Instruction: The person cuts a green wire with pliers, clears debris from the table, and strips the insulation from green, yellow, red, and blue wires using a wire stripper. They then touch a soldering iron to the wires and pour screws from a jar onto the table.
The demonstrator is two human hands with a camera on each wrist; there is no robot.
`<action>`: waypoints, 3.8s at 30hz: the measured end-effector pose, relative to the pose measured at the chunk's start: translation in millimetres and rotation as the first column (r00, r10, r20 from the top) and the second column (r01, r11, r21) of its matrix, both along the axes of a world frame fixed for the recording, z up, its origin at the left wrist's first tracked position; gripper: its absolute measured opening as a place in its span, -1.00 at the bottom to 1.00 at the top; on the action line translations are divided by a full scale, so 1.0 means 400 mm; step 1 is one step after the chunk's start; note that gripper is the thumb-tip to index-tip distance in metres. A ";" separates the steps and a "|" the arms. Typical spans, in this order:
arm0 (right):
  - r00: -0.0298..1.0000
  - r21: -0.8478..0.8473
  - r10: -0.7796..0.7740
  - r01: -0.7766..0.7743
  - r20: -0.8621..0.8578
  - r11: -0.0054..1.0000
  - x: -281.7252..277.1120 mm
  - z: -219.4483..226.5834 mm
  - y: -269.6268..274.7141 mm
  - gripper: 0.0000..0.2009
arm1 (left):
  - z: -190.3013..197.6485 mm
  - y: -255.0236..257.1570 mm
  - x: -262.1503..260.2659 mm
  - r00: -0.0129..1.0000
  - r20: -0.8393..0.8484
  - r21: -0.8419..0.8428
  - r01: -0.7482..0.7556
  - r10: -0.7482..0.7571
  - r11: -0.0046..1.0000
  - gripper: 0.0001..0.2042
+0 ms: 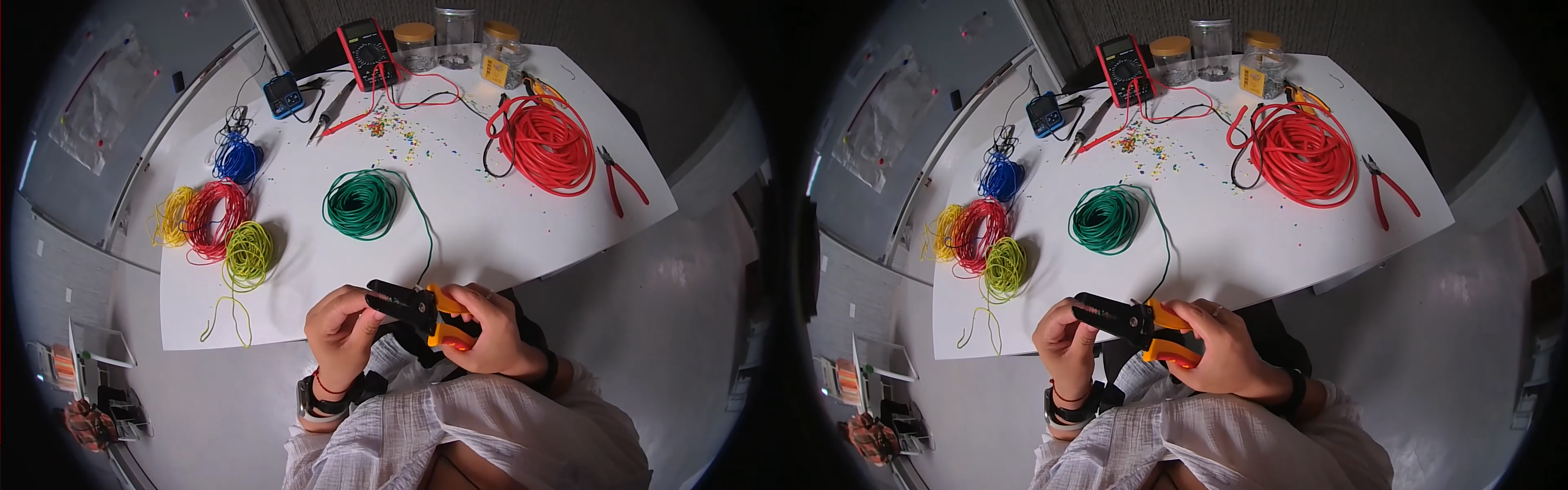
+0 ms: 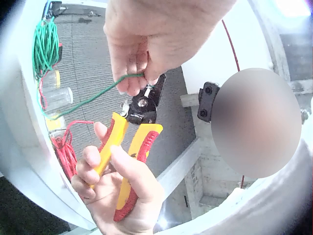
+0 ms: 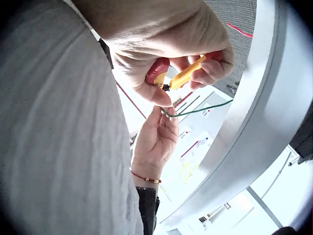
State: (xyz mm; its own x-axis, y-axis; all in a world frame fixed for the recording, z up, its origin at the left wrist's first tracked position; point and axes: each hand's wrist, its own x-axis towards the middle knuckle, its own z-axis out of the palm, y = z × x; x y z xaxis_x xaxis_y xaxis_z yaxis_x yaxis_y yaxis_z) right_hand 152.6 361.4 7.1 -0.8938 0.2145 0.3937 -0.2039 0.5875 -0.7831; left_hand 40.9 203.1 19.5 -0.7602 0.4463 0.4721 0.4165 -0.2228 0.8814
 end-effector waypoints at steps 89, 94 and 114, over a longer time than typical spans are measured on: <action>1.000 0.070 -0.003 0.004 -0.016 0.998 -0.003 -0.012 -0.011 -0.40 | -0.026 -0.009 0.017 0.994 0.108 0.100 -0.023 0.012 0.995 -0.92; 1.000 0.080 -0.002 0.004 -0.030 0.997 -0.004 -0.012 -0.008 -0.40 | -0.023 -0.013 0.016 0.993 0.120 0.076 -0.011 0.002 0.997 -0.91; 0.993 -0.053 0.081 -0.076 0.088 0.996 -0.015 0.022 0.018 -0.52 | -0.006 -0.018 0.009 0.971 0.178 0.098 0.144 -0.160 0.985 -0.90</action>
State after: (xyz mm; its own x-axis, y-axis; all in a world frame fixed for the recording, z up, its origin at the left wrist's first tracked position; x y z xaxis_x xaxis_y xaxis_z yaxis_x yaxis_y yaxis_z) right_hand 146.5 368.6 15.8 -0.9399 0.1592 0.3020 -0.1757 0.5329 -0.8278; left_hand 44.3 195.8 17.2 -0.7639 0.5285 0.3703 0.2038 -0.3469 0.9155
